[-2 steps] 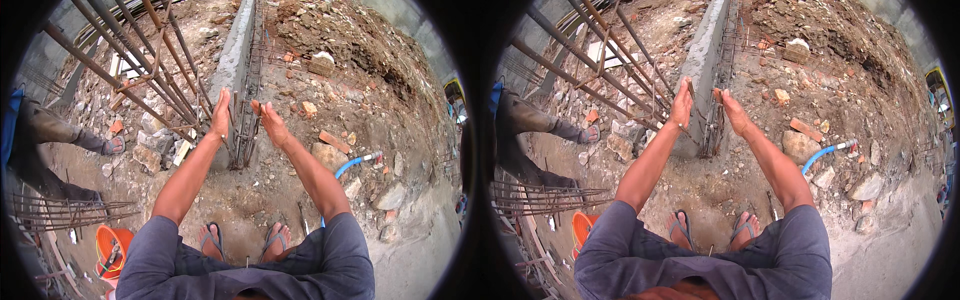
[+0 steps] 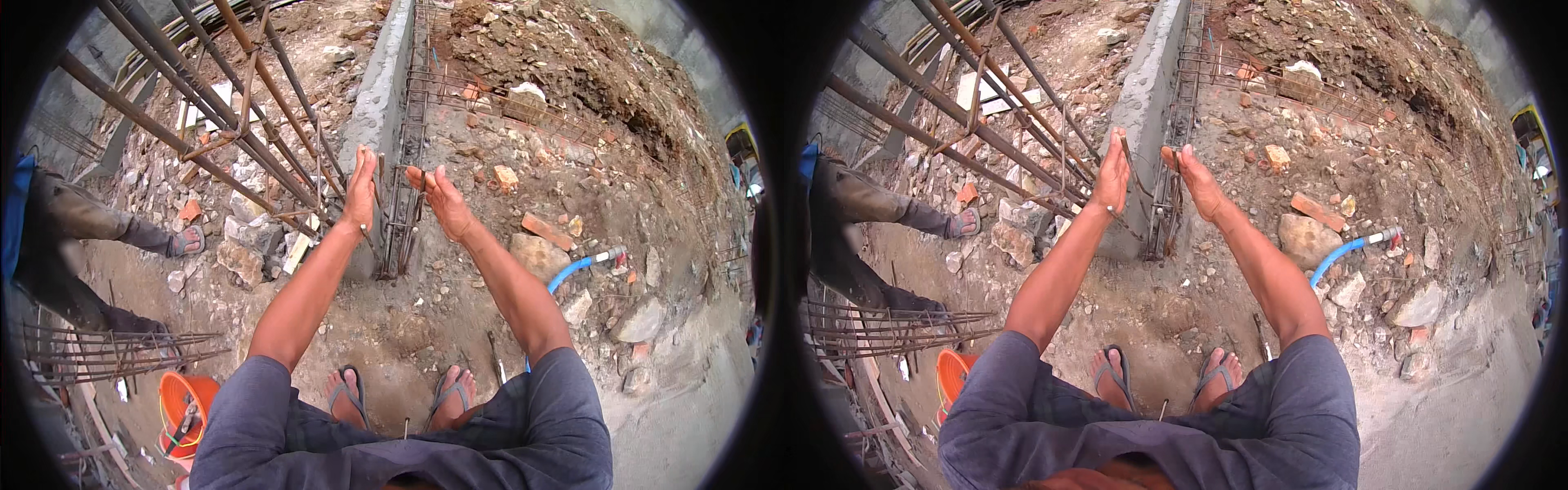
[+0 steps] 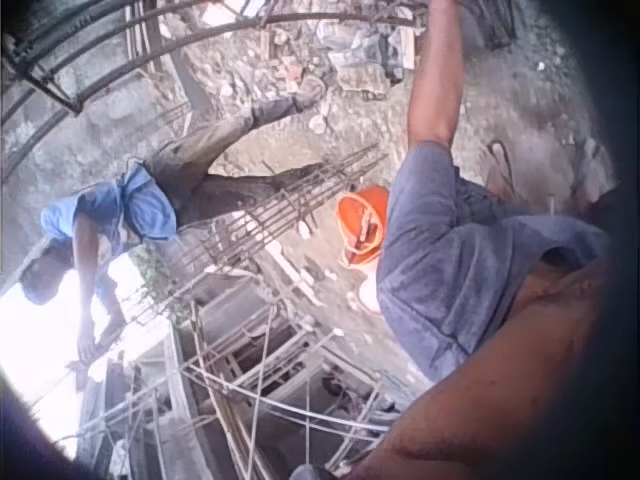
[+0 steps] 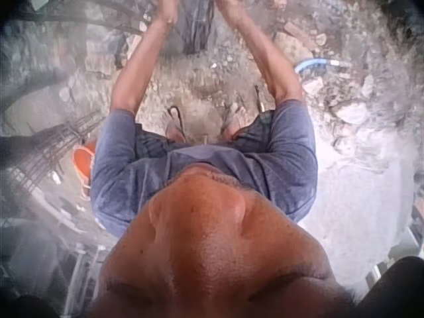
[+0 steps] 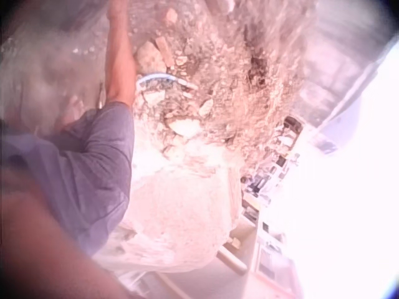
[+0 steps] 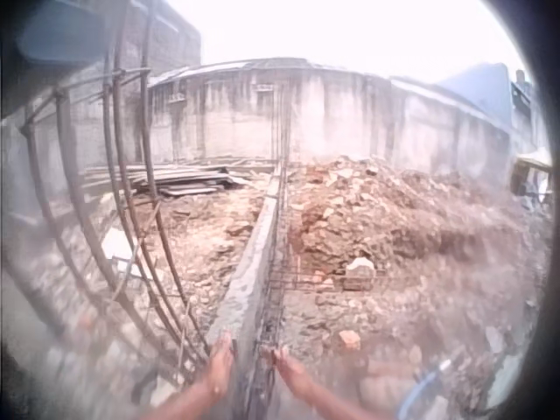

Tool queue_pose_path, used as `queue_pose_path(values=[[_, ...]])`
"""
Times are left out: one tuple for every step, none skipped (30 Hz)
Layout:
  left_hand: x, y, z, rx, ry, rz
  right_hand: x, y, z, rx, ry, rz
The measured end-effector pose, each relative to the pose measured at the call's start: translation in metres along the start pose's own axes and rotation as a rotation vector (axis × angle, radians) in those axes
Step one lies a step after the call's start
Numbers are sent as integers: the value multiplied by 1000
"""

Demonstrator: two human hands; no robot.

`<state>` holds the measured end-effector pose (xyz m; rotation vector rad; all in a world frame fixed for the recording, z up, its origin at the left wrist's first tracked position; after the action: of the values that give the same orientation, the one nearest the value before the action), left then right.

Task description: The person assembles a rebar cage by hand, bending and tying steel bars together at a construction site. They use pliers to secure wire ties around intersecting bars, forming a grid-like structure.

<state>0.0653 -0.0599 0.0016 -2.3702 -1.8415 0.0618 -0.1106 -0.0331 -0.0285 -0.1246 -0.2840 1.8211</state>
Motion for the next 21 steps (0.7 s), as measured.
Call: queue_pose_path(values=[[0,-1,3,1,-14,-4,-9,8,-1,-91,-60,104],[4,0,2,-7,-26,-11,-17,13,4,-187,-123,213],[7,-1,2,-12,-40,-15,-25,16,10,-280,-183,322],[9,0,1,-17,-49,-19,-39,14,8,-305,-216,261],[13,2,-2,-29,-64,-28,-54,6,5,-249,-240,277],[14,1,-2,-31,-76,-33,-69,2,1,-189,-263,289],[15,0,-3,-36,-90,-31,-82,-5,-5,-129,-288,304],[16,2,-6,-54,-107,-41,-96,-17,-15,-129,-327,342],[13,1,-8,-67,-125,-45,-105,-23,-20,-106,-321,442],[14,-3,-9,-81,-138,-43,-114,-29,-24,-83,-314,541],[17,-2,-12,-101,-146,-56,-117,-41,-34,-77,-313,650],[19,-3,-12,-100,-153,-59,-118,-37,-39,-72,-268,618],[24,0,-13,-85,-142,-56,-113,-40,-47,-119,-275,668],[28,-3,-17,-49,-124,-28,-111,-38,-47,-154,-271,712],[31,-3,-21,36,-88,28,-110,-35,-40,-185,-258,753],[32,-5,-23,127,-50,79,-108,-31,-37,-156,-282,728],[40,-7,-33,200,-10,132,-103,-32,-36,-181,-269,712],[49,-9,-35,173,16,24,-101,-29,-38,-199,-260,689],[56,-17,-42,61,-35,60,-100,-25,-39,-219,-251,665],[66,-22,-46,-45,-81,91,-99,-24,-41,-204,-261,628],[73,-26,-48,-151,-125,124,-99,-21,-42,-190,-271,588]])
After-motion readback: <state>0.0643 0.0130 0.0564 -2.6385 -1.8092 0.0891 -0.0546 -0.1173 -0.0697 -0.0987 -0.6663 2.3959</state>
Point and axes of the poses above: each hand's wrist, its own x-axis away from the middle knuckle, its own y-axis out of the back of the hand, z = x × y, the point moved 5 cm from there along -x, towards the middle knuckle, and after that the axes turned 3 degrees about -z, right-handed, at the moved point
